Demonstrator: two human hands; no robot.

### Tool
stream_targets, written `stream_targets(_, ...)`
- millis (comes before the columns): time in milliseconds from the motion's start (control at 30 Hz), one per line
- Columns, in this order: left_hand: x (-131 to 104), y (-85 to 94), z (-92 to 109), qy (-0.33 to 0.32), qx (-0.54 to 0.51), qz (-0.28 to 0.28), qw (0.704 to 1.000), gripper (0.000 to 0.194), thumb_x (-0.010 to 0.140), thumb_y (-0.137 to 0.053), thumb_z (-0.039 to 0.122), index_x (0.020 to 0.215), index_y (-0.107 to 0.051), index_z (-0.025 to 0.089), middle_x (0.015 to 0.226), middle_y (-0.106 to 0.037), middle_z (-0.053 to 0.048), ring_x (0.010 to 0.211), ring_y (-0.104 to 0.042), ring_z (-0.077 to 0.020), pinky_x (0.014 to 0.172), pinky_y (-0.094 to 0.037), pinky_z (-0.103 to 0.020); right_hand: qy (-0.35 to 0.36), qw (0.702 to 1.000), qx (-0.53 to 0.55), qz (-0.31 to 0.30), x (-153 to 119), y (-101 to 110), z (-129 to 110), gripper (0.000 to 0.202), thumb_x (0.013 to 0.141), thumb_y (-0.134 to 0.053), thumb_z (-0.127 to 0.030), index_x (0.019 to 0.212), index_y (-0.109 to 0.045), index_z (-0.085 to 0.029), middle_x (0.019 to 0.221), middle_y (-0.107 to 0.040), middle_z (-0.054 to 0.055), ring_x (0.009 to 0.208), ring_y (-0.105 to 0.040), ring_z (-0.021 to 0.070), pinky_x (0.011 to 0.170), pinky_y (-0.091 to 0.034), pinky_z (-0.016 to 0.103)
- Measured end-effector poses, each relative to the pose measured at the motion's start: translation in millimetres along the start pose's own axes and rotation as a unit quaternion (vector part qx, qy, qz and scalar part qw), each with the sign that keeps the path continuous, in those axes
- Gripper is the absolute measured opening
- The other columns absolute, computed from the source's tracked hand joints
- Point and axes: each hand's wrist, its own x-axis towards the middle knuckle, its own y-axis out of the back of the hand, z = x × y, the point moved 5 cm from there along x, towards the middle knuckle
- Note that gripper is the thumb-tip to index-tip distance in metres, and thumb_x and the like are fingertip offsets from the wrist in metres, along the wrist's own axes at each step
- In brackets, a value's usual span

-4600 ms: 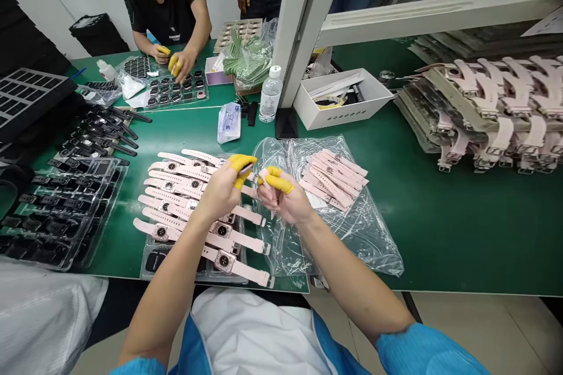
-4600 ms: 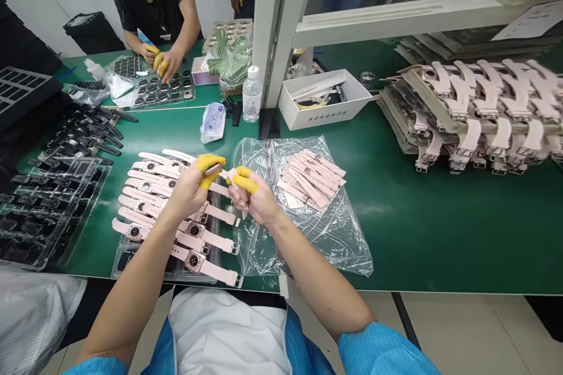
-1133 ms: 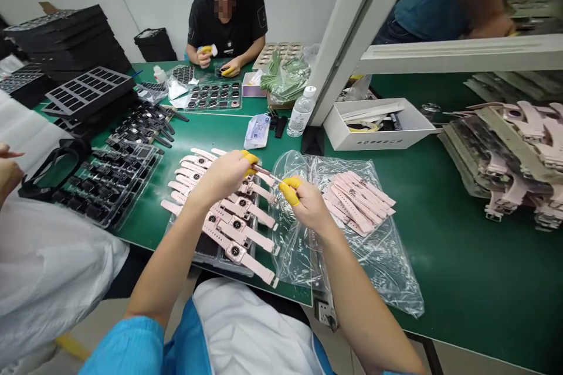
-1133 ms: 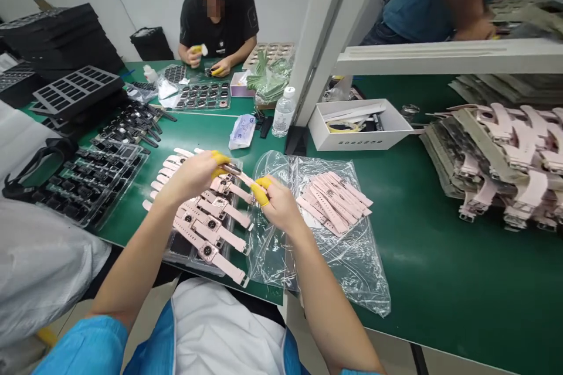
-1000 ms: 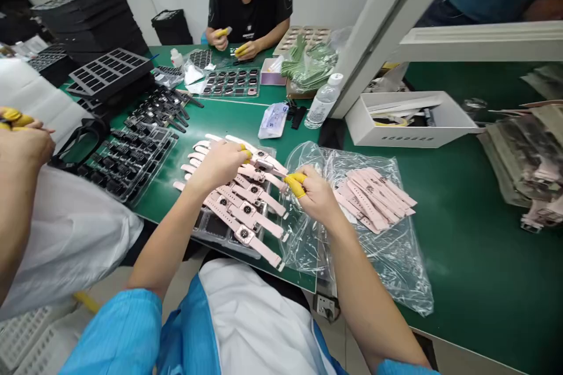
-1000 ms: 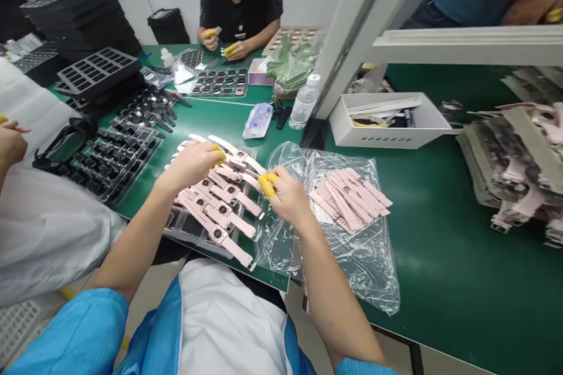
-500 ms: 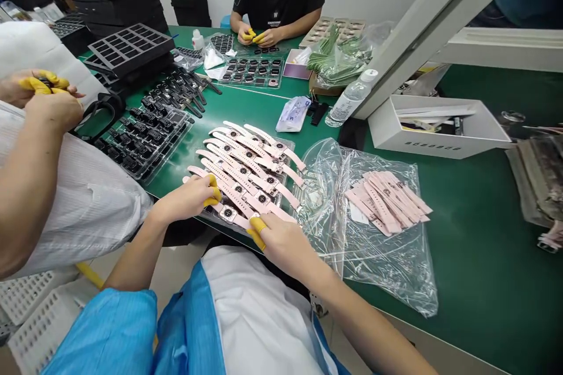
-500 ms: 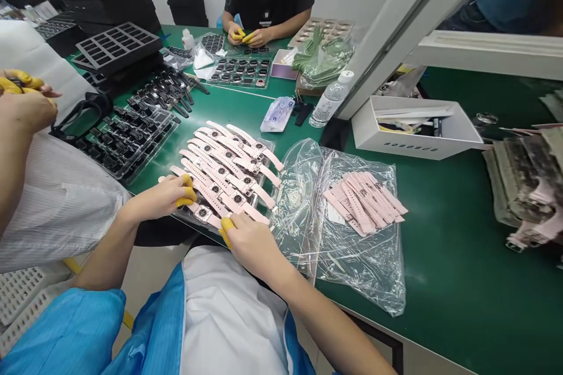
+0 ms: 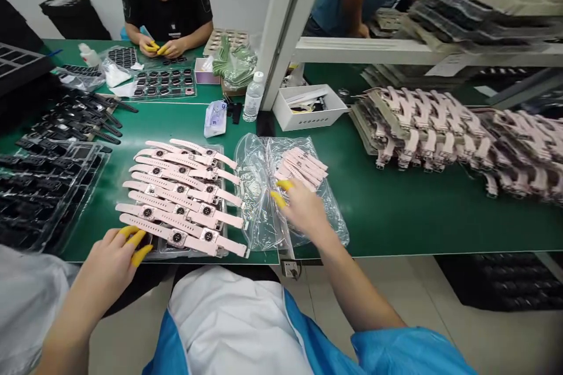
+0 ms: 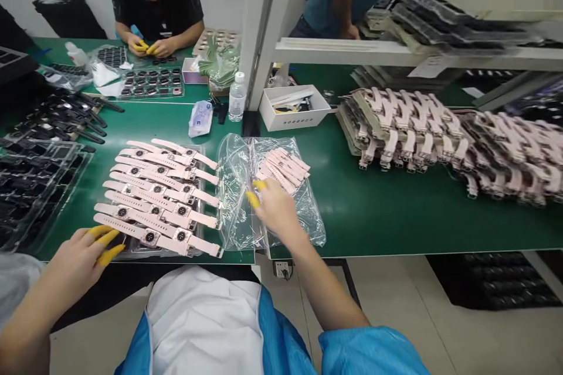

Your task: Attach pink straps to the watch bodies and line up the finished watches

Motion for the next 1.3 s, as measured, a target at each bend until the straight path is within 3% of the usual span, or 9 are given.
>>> stream_targets(100, 3.5, 0.6, 6.4, 0.017, 0.044, -0.043, 0.998, 0.032, 0.095, -0.045, 0.019, 0.109, -0.074, 0.019, 0.114, -0.073, -0.017, 0.101, -0.064, -0.0383, 0.072, -0.049, -0.047, -0.131, 0.989, -0.072, 0.015, 20.0, 5.4, 60.0, 0.031, 0.103, -0.051, -0.033, 0.123, -0.065, -0.015, 0.121, -0.066, 0.02, 0.113, -0.061, 0.0348, 0.076, -0.047, 0.039)
stream_targets(200, 9.8, 4.0, 13.9, 0.02, 0.087, -0.058, 0.994, 0.031, 0.096, -0.044, 0.022, 0.096, -0.074, 0.019, 0.109, -0.074, -0.016, 0.098, -0.065, -0.0376, 0.07, -0.048, -0.047, -0.181, 0.978, -0.104, -0.029, 29.3, 0.1, 88.9, 0.033, 0.099, -0.058, -0.036, 0.123, -0.062, -0.014, 0.126, -0.063, 0.021, 0.119, -0.057, 0.0364, 0.078, -0.048, 0.04)
stream_targets(533, -0.9, -14.1, -0.8, 0.01, 0.069, -0.04, 0.997, 0.025, 0.09, -0.046, 0.014, 0.074, -0.064, 0.022, 0.08, -0.069, -0.014, 0.079, -0.062, -0.0353, 0.065, -0.05, -0.047, -0.186, 0.974, -0.084, -0.1, 18.0, -19.5, 110.1, 0.019, 0.102, -0.051, -0.025, 0.112, -0.062, -0.014, 0.121, -0.064, 0.021, 0.107, -0.063, 0.0318, 0.082, -0.046, 0.037)
stream_targets(667, -0.8, -3.4, -6.9, 0.023, -0.022, -0.02, 0.999, 0.024, 0.088, -0.044, 0.016, 0.072, -0.06, 0.025, 0.076, -0.069, -0.012, 0.075, -0.065, -0.0345, 0.066, -0.054, -0.048, -0.187, 0.981, -0.022, -0.047, 14.7, -7.2, 114.3, 0.028, 0.105, -0.04, -0.026, 0.111, -0.064, -0.015, 0.114, -0.069, 0.02, 0.095, -0.066, 0.0298, 0.079, -0.046, 0.037)
stream_targets(767, 0.1, 13.3, -7.7, 0.053, -0.139, 0.016, 0.989, 0.016, 0.088, -0.049, 0.025, 0.083, -0.064, 0.028, 0.082, -0.072, -0.006, 0.074, -0.069, -0.0301, 0.064, -0.058, -0.043, -0.181, 0.976, 0.123, 0.022, 8.7, 6.3, 114.0, 0.028, 0.103, -0.049, -0.04, 0.11, -0.065, -0.018, 0.1, -0.071, 0.014, 0.083, -0.065, 0.0269, 0.074, -0.047, 0.037)
stream_targets(900, 29.9, 40.0, 13.7, 0.11, -0.239, 0.074, 0.962, 0.021, 0.091, -0.058, 0.038, 0.107, -0.064, 0.027, 0.088, -0.074, -0.003, 0.074, -0.073, -0.0266, 0.061, -0.059, -0.036, -0.152, 0.912, 0.366, 0.11, 14.9, 23.8, 92.9, 0.039, 0.086, -0.074, -0.058, 0.098, -0.067, -0.021, 0.091, -0.069, 0.007, 0.076, -0.062, 0.0225, 0.066, -0.05, 0.034)
stream_targets(1000, 89.6, 53.2, 51.9, 0.093, -0.352, 0.091, 0.927, 0.031, 0.099, -0.057, 0.038, 0.124, -0.057, 0.02, 0.11, -0.074, -0.01, 0.089, -0.075, -0.0237, 0.075, -0.062, -0.034, -0.113, 0.845, 0.503, 0.143, 37.3, 30.8, 54.2, 0.04, 0.082, -0.08, -0.059, 0.092, -0.066, -0.023, 0.089, -0.067, 0.004, 0.08, -0.064, 0.0206, 0.07, -0.053, 0.033)
stream_targets(1167, 202.4, 41.3, 107.2, -0.019, -0.419, 0.071, 0.905, 0.03, 0.102, -0.051, 0.025, 0.131, -0.054, 0.018, 0.115, -0.071, -0.013, 0.099, -0.072, -0.0241, 0.091, -0.061, -0.042, -0.023, 0.722, 0.69, -0.039, 77.7, 0.7, -37.3, 0.042, 0.089, -0.073, -0.062, 0.1, -0.06, -0.024, 0.073, -0.061, -0.002, 0.062, -0.058, 0.0155, 0.057, -0.051, 0.029)
stream_targets(1300, 236.6, 10.3, 114.0, -0.086, -0.408, 0.12, 0.901, 0.035, 0.098, -0.047, 0.013, 0.131, -0.058, 0.016, 0.124, -0.069, -0.015, 0.117, -0.068, -0.0258, 0.104, -0.057, -0.045, 0.001, 0.656, 0.737, -0.16, 80.5, -36.1, -79.6, 0.041, 0.093, -0.071, -0.06, 0.101, -0.054, -0.024, 0.065, -0.053, -0.007, 0.051, -0.049, 0.0115, 0.048, -0.04, 0.024)
